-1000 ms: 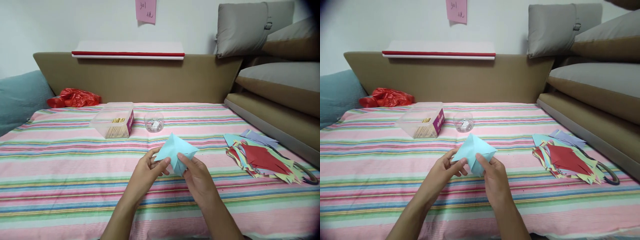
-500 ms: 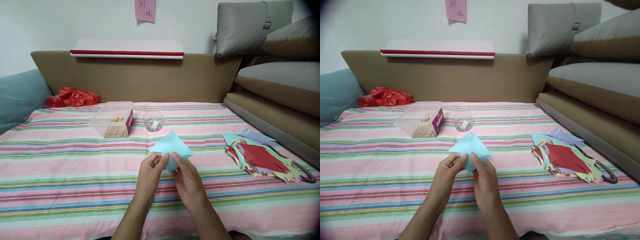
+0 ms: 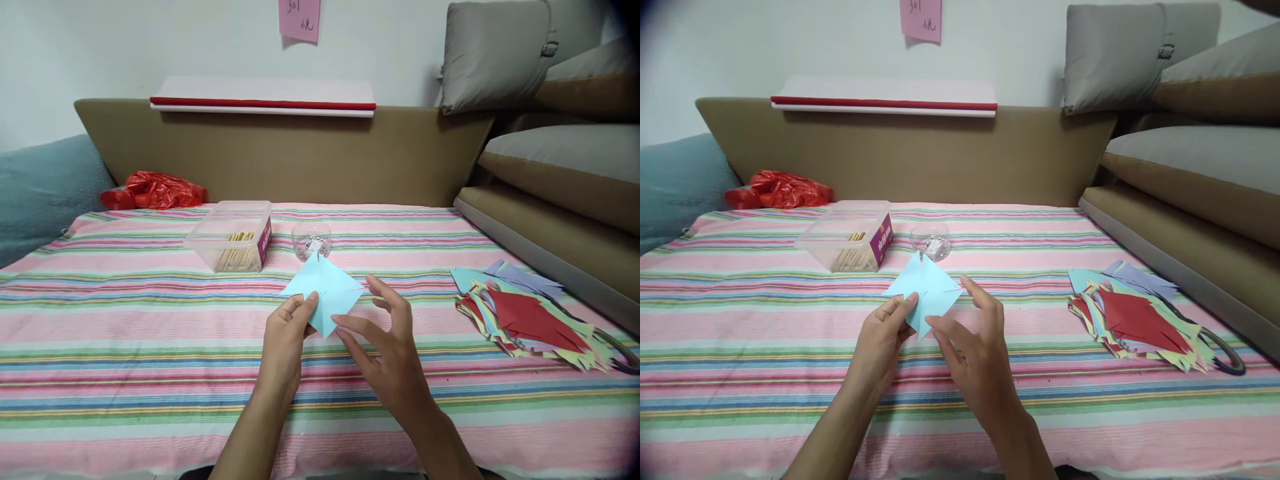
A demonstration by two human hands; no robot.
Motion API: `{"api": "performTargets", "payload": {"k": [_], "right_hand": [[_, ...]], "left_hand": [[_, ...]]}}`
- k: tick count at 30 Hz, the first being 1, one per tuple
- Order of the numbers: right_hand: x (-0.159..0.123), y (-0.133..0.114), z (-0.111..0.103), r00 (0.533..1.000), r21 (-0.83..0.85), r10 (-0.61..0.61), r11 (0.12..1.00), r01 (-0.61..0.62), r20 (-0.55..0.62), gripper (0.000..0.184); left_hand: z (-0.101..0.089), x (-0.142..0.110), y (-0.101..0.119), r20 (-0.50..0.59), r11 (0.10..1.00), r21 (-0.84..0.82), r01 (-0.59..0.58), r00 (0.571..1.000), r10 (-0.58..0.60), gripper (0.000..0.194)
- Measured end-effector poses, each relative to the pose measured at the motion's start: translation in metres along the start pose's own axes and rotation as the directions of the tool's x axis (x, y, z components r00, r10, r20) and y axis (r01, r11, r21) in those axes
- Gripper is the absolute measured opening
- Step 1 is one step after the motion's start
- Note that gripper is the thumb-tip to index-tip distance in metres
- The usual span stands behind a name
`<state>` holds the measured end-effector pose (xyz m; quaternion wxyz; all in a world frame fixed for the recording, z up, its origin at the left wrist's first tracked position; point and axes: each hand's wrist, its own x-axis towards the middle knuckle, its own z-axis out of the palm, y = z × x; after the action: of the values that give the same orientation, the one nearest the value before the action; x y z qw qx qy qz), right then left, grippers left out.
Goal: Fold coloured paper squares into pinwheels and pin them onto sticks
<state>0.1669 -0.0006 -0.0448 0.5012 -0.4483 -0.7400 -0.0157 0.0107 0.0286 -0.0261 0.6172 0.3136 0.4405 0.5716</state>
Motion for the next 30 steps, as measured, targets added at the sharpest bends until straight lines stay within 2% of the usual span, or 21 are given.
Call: {"api": "performTargets", "payload": {"k": [5,7,9,13,17,21,30], "right_hand": [[0.002,-0.002,0.0,1.0,0.019,-0.005,1.0,0.005,-0.001,0.015],[0.001,-0.002,0.0,0.998,0.062,0.062,0.996,-0.062,0.002,0.013],[0.0,-0.003,0.0,0.984,0.139,0.177,0.974,-0.179,0.027,0.009],[-0.001,-0.004,0.003,0.897,0.308,0.433,0.844,-0.439,0.089,0.012],[0.0,-0.006,0.007,0.806,0.421,0.583,0.709,-0.565,0.101,0.017],[0.0,-0.007,0.011,0.752,0.474,0.65,0.633,-0.613,0.104,0.021],[0.0,-0.011,0.017,0.715,0.538,0.692,0.566,-0.625,0.103,0.025]], "left_hand": [[0.001,-0.002,-0.001,0.056,0.997,0.06,-0.046,0.997,0.043,0.037],[0.001,-0.003,0.0,0.078,0.994,0.087,-0.059,0.996,0.052,0.036],[0.001,-0.004,0.0,0.08,0.991,0.112,-0.068,0.995,0.059,0.035],[0.002,-0.006,0.002,0.097,0.985,0.15,-0.084,0.993,0.069,0.033],[0.003,-0.007,0.002,0.15,0.962,0.243,-0.122,0.985,0.087,0.032],[0.003,-0.009,0.003,0.176,0.949,0.283,-0.137,0.98,0.089,0.032],[0.005,-0.009,0.0,0.162,0.95,0.285,-0.128,0.983,0.084,0.034]]}}
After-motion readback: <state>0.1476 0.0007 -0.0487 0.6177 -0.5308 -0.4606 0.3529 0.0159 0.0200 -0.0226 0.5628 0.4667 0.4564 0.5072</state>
